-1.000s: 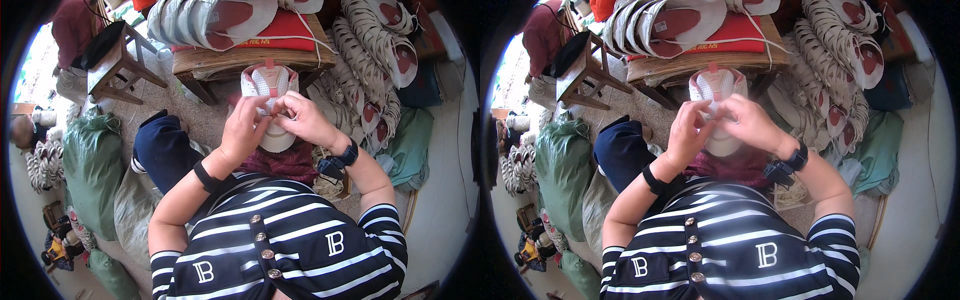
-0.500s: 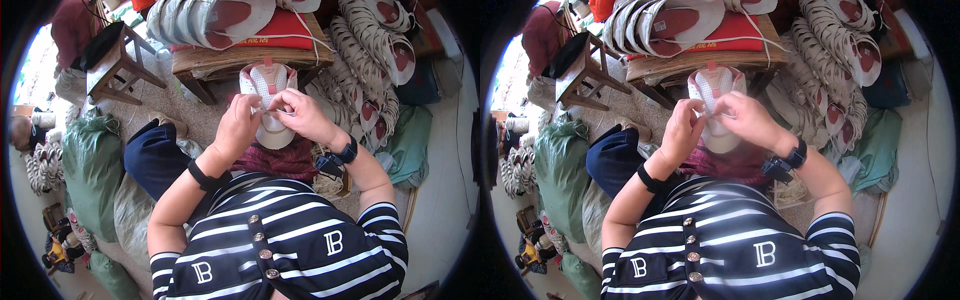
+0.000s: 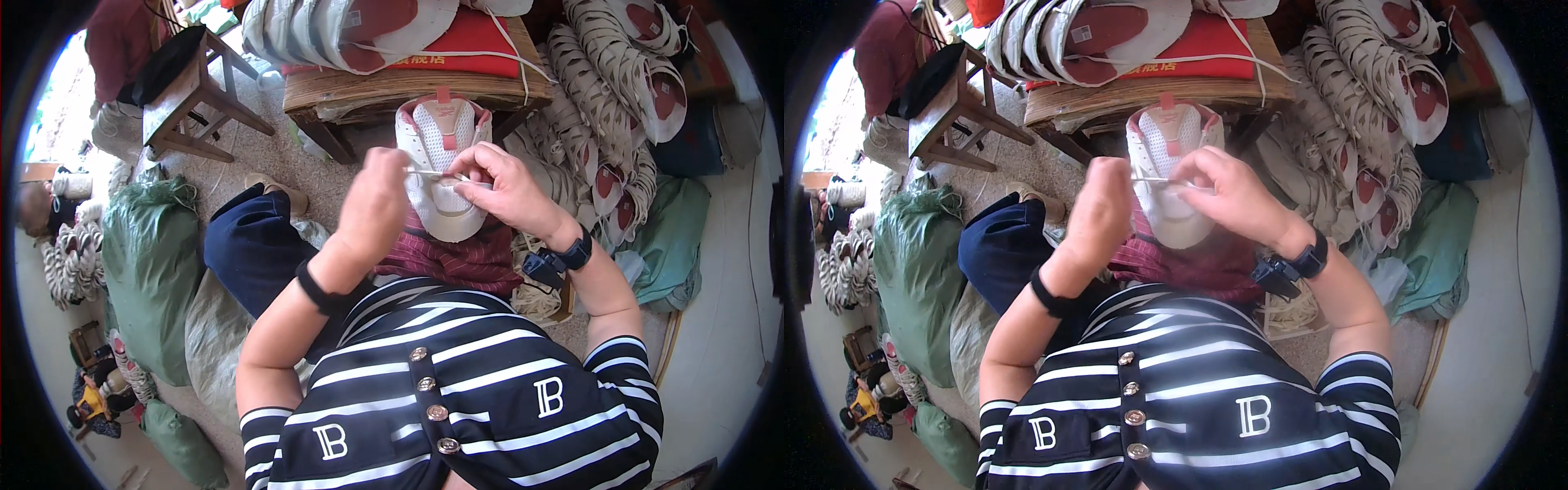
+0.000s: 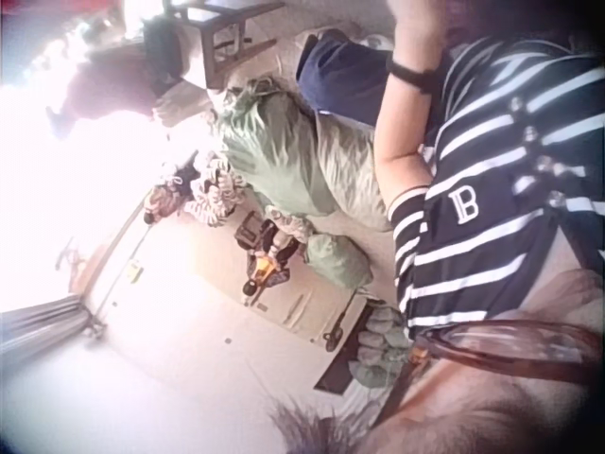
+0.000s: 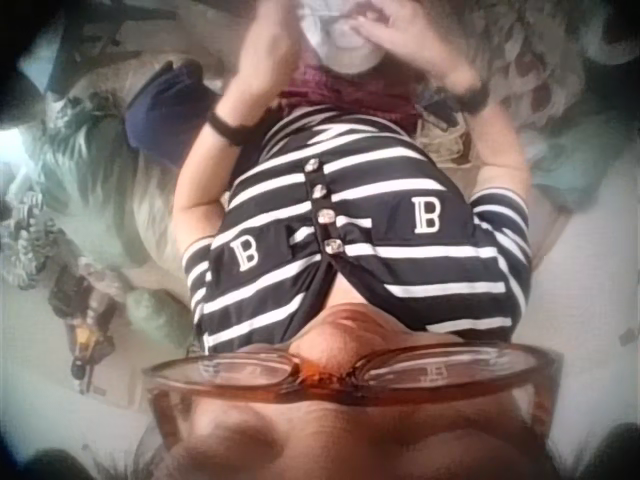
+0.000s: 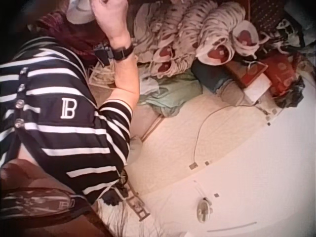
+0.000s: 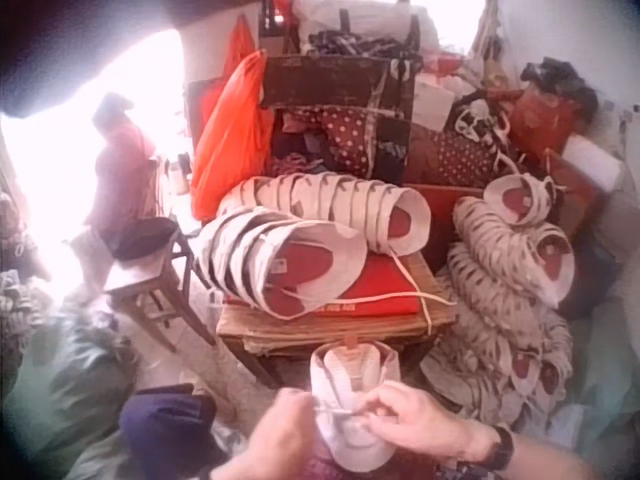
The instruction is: The person sits on the floor and laces a white sneaker by hand. They thread the laces through the eyelets, pull them tight, and tie a knot. The person repeats this process on the same shoe multiple times, untying and re-tying the laces.
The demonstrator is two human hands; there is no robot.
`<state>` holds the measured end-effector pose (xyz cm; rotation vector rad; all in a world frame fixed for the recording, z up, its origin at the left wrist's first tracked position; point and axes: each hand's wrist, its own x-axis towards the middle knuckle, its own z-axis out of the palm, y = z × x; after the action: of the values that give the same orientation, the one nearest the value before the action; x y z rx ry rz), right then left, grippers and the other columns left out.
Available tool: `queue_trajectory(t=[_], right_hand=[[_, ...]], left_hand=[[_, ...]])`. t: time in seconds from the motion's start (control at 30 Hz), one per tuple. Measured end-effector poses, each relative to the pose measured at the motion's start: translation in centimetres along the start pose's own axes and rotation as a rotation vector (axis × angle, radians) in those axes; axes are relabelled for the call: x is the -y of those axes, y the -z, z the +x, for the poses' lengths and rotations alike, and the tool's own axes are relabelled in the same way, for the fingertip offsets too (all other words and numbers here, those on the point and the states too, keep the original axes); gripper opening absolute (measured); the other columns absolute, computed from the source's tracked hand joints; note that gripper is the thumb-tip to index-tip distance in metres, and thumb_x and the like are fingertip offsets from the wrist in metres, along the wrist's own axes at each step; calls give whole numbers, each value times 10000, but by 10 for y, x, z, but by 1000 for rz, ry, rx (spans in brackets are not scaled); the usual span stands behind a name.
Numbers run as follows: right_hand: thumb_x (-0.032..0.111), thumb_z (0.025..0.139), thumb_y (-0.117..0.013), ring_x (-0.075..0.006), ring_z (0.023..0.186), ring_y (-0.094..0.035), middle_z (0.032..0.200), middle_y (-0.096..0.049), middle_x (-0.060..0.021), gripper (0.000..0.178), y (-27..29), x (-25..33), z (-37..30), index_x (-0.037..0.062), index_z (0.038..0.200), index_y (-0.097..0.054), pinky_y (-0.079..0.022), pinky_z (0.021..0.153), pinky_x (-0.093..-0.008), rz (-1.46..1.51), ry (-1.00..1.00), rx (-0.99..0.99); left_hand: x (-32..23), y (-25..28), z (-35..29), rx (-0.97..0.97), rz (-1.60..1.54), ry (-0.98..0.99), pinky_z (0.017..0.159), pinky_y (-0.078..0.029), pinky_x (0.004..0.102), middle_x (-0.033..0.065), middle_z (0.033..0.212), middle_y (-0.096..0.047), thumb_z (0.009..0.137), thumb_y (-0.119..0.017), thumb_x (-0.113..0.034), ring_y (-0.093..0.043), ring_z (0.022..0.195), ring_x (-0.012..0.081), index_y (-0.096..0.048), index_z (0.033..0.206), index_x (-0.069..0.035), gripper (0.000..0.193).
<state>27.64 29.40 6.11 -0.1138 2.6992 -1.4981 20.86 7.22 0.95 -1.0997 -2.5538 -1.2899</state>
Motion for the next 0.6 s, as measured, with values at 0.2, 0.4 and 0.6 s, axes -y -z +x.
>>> queue_trajectory(t=[0.2, 0.4, 0.6], right_hand=[[144, 903, -690, -154, 856, -611, 941, -624, -72, 210, 2, -7, -4, 26, 1062, -620, -490, 783, -292, 111, -97, -19], [122, 1004, -605, 3, 710, -486, 845, -561, 65, 148, 35, -18, -18, 27, 1117, -604, -402, 621, -165, 396, -384, 64], [212, 994, -601, -38, 615, -526, 756, -588, 38, 189, 68, -35, -49, 35, 1013, -665, -422, 551, -209, 292, -592, 404]], left_hand=[[-15, 57, -5, 462, -482, 513, 661, -460, 319, 66, 821, -564, 983, -549, -33, -569, 729, 220, -636, 1047, -1, 113], [60, 184, -26, -476, -1746, 863, 609, -388, 232, 13, 872, -508, 1011, -518, -14, -453, 722, 82, -590, 1104, -48, 122], [260, 407, -192, -1459, -1362, 1017, 700, -387, 361, 20, 807, -506, 982, -573, -56, -464, 741, 163, -646, 1108, -38, 147]])
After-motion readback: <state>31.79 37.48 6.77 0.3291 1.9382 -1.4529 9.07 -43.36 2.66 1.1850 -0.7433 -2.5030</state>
